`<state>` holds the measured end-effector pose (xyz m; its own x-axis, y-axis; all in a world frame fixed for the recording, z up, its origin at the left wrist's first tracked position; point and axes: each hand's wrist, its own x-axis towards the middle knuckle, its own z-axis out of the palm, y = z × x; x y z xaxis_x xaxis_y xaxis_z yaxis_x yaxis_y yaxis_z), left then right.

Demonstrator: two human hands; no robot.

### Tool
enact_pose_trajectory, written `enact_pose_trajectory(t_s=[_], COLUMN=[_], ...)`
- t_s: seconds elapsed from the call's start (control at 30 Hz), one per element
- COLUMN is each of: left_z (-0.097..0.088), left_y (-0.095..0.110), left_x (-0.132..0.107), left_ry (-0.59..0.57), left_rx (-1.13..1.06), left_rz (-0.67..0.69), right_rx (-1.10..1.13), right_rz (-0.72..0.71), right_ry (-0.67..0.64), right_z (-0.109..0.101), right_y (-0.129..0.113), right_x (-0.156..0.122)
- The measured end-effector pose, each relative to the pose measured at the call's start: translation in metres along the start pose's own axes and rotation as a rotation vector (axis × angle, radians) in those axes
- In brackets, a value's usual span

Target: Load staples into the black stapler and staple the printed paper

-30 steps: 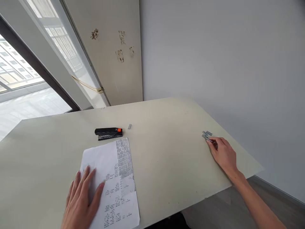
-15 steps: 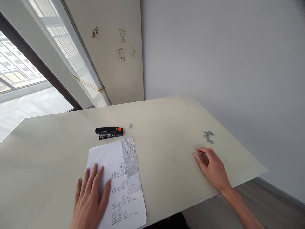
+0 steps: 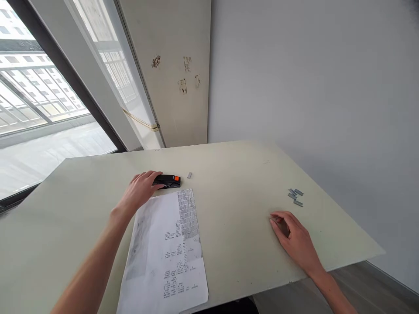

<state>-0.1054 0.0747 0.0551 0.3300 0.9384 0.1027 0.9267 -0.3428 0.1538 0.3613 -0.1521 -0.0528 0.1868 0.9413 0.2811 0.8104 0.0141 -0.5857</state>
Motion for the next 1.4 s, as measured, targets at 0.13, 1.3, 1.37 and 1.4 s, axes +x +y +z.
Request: enact_pose_trajectory(t_s=[0.13, 1.3, 1.37, 1.4], left_z=[-0.005, 0.065, 0.07, 0.072], left_y=[-0.005, 0.131, 0.118, 0.112], left_x=[0.007, -0.134, -0.142, -0.144], left_ry=[-0.028, 0.071, 0.074, 0.074], left_rx=[-0.018, -0.309, -0.243, -0.219], left_rz=[0.004, 0.226, 0.198, 0.196], right_rx=[0.018, 0.588, 0.583, 0.582], right_rz=[0.023, 0.242, 0.254, 0.258], right_ry=[-0.013, -0.227, -0.229, -0.229], right_z=[0.0, 0.036, 0.035, 0.035], right_y=[0.0, -0.079, -0.079, -0.08], right_x=[-0.001, 0.025, 0.025, 0.025])
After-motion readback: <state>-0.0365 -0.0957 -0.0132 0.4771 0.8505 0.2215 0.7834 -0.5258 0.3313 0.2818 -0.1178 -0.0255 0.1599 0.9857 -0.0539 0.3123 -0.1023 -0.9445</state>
